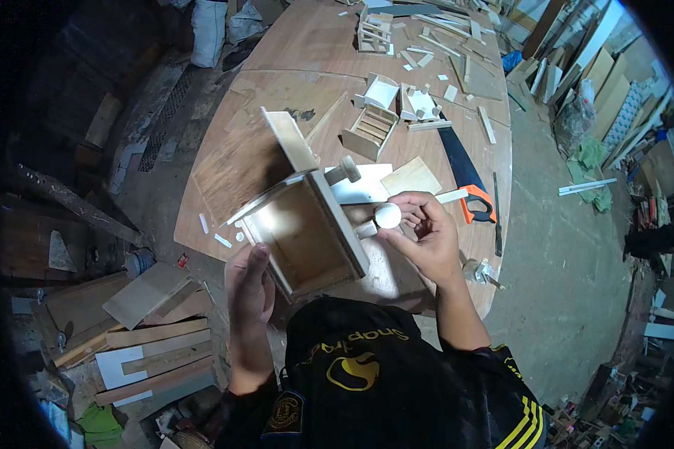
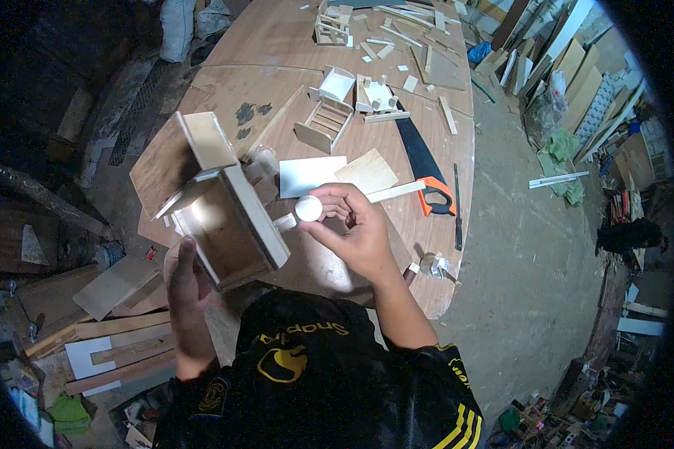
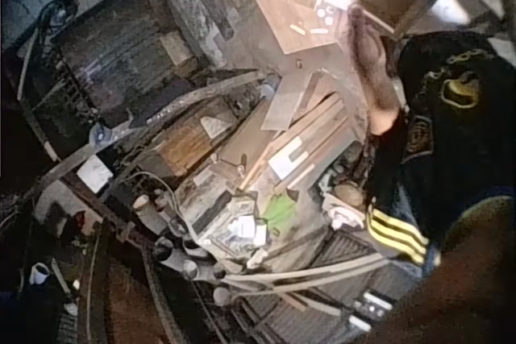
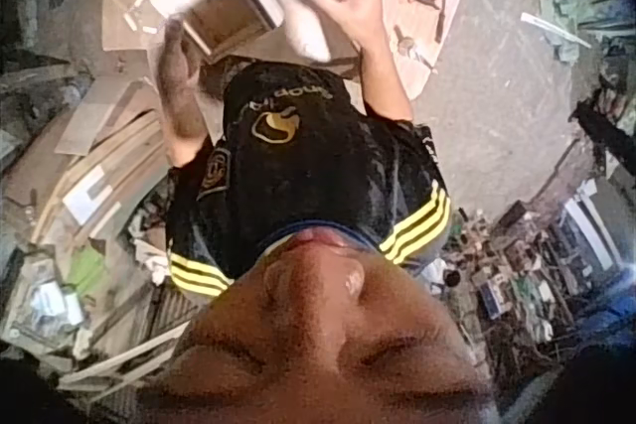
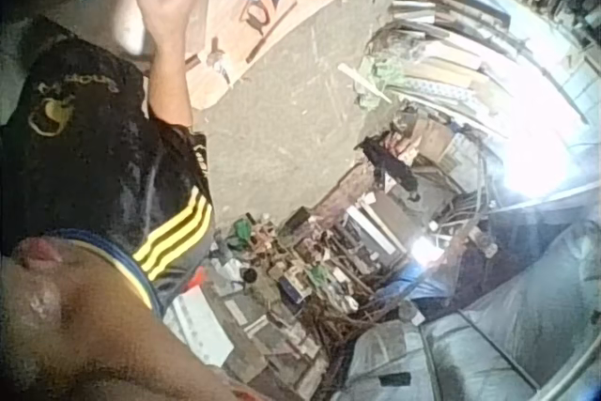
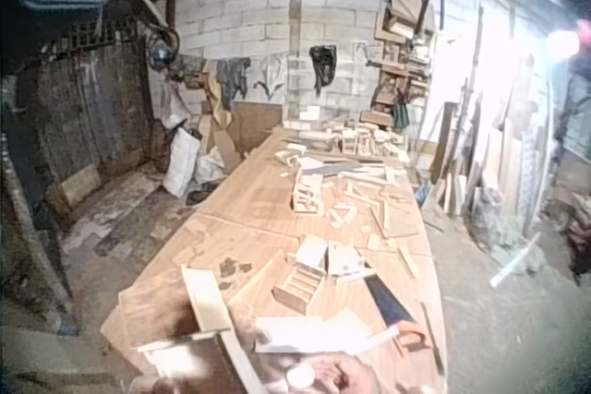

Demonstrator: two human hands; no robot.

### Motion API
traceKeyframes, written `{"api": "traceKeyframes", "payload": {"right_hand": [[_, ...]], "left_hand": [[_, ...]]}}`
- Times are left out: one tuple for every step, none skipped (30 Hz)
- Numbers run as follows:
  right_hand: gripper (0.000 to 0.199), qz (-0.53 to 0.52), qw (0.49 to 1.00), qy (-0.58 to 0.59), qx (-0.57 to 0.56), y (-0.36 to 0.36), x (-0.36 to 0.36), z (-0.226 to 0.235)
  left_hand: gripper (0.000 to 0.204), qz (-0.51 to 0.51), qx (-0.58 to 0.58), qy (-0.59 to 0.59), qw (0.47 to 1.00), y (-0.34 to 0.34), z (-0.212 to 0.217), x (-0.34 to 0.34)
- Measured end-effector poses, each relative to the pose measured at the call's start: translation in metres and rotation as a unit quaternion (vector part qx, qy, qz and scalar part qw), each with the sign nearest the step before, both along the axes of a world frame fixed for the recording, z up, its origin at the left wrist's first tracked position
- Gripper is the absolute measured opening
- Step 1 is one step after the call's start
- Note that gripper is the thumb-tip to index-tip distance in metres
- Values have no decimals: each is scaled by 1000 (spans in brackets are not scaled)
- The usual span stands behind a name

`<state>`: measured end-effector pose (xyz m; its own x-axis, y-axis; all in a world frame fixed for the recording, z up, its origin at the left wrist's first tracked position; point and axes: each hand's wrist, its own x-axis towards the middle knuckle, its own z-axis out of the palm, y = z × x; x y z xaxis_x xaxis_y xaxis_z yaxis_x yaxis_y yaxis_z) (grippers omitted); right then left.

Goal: Assembling a small wooden box structure by applying glue to wooden slats and sticking them together.

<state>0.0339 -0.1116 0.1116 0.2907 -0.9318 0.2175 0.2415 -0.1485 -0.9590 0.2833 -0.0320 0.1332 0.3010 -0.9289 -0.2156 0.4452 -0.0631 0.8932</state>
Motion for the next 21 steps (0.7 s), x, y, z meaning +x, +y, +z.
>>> {"api": "traceKeyframes", "payload": {"right_hand": [[43, -9, 1000, 12, 7, 4, -1, 1], [43, -14, 1000, 13, 11, 6, -3, -3], [43, -6, 996, -38, 76, 5, -4, -7], [42, 7, 987, -89, 136, 8, -3, -12], [42, 9, 986, -89, 138, 11, -4, -19], [44, 16, 979, -95, 181, 14, -5, -27], [46, 24, 969, -102, 223, 16, -6, -35], [53, 33, 963, -102, 248, 20, -8, -43], [53, 35, 962, -102, 251, 23, -8, -48], [54, 32, 953, -103, 285, 27, -8, -52], [56, 28, 942, -104, 318, 29, -8, -56], [57, 43, 935, -107, 337, 32, -11, -61], [57, 46, 933, -105, 340, 33, -10, -62], [55, 38, 933, -105, 343, 34, -9, -62], [52, 31, 932, -105, 346, 35, -9, -63], [52, 22, 939, -76, 335, 35, -8, -66], [52, 26, 938, -74, 338, 34, -8, -69], [51, 27, 943, -56, 325, 32, -8, -72], [50, 29, 949, -40, 312, 31, -7, -75], [49, 24, 953, -12, 302, 30, -4, -79], [49, 30, 952, -9, 304, 28, -2, -85]], "left_hand": [[37, -26, 13, -19, 999, 4, -13, 10], [33, -57, 30, -37, 997, 4, -20, 14], [33, -61, 35, -36, 997, 3, -23, 11], [31, -48, 43, -31, 997, 4, -23, 7], [29, -34, 52, -27, 998, 7, -24, 4], [23, -31, 58, 4, 998, 12, -38, 8], [23, -29, 59, 4, 998, 14, -44, 7], [26, -15, 69, -18, 997, 15, -49, 5], [30, -1, 79, -40, 996, 16, -54, 4], [24, -25, 72, -22, 997, 17, -59, 8], [24, -21, 76, -22, 997, 18, -62, 8], [21, 4, 80, -16, 997, 19, -65, 6], [18, 31, 83, -9, 996, 19, -69, 2], [17, 73, 89, 10, 993, 16, -78, -2], [17, 77, 92, 11, 993, 17, -80, 0], [17, 69, 93, 7, 993, 18, -82, 2], [18, 61, 93, 3, 994, 20, -84, 5], [18, 34, 110, -14, 993, 23, -88, 11], [18, 37, 113, -13, 993, 24, -100, 18], [26, 23, 111, -13, 993, 26, -118, 25], [35, 8, 110, -14, 994, 29, -135, 30]]}}
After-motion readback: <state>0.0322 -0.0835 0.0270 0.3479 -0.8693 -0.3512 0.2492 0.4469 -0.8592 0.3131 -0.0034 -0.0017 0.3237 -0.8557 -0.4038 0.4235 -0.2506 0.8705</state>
